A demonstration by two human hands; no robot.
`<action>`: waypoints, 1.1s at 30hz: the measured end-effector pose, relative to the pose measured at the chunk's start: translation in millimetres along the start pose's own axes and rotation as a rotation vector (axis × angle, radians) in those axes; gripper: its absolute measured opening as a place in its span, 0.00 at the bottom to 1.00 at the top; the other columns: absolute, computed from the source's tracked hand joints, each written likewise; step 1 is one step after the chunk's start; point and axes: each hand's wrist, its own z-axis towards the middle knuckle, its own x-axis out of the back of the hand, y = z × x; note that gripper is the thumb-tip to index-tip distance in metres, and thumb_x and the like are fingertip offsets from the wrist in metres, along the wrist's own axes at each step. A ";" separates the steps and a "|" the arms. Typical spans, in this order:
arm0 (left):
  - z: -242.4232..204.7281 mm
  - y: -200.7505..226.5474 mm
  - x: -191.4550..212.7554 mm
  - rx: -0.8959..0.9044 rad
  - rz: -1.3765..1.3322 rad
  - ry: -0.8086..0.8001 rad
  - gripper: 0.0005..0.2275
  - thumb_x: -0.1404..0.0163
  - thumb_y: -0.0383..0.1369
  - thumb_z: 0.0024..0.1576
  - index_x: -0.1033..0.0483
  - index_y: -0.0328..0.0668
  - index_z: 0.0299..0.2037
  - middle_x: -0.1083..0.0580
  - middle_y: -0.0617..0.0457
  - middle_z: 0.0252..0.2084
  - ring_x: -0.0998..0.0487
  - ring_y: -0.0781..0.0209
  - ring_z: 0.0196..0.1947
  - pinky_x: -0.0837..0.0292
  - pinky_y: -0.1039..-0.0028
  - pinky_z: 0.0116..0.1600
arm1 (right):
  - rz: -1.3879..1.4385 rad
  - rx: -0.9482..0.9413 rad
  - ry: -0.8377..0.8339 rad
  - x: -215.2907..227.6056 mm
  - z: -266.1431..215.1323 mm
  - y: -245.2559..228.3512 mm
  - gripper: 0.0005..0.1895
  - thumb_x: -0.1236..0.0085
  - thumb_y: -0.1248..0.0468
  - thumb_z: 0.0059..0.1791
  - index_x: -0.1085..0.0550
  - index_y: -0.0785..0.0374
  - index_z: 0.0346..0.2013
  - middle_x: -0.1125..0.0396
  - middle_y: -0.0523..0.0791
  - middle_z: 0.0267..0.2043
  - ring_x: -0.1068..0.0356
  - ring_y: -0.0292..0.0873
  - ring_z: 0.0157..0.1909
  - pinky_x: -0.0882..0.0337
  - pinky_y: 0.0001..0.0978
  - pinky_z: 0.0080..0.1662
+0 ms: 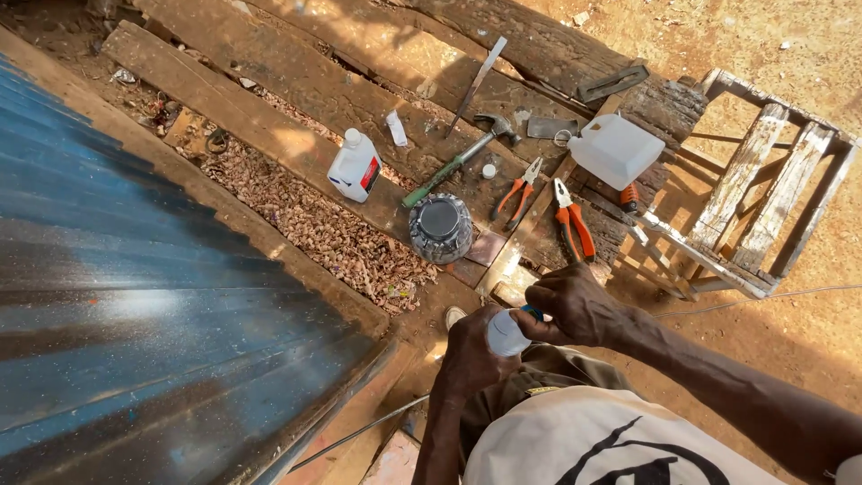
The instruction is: Preparing a mixture and cleaning a circular component using various liquids and a stirring stick on a wooden workbench.
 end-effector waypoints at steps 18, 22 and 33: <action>10.3 9.8 36.1 0.040 0.330 -0.019 0.19 0.40 0.31 0.34 0.24 0.42 0.38 0.23 0.45 0.32 0.17 0.36 0.35 0.21 0.48 0.41 | 0.498 -0.385 -0.119 8.7 7.7 10.2 0.10 0.35 0.58 0.47 0.18 0.62 0.36 0.26 0.47 0.21 0.26 0.40 0.19 0.28 0.29 0.18; 12.3 7.4 35.1 0.062 0.380 -0.048 0.19 0.40 0.31 0.35 0.26 0.43 0.39 0.24 0.46 0.35 0.18 0.36 0.36 0.22 0.47 0.43 | 0.578 -0.405 -0.151 17.7 15.9 10.2 0.10 0.34 0.63 0.46 0.18 0.62 0.40 0.24 0.48 0.27 0.22 0.42 0.24 0.21 0.31 0.25; 22.9 -116.0 -3.6 0.097 0.393 -0.183 0.32 0.32 0.37 0.36 0.27 0.63 0.54 0.20 0.56 0.43 0.19 0.45 0.40 0.25 0.57 0.42 | 0.371 -0.232 -0.187 28.5 33.0 -3.0 0.22 0.45 0.46 0.53 0.24 0.64 0.41 0.28 0.47 0.34 0.24 0.46 0.32 0.22 0.37 0.33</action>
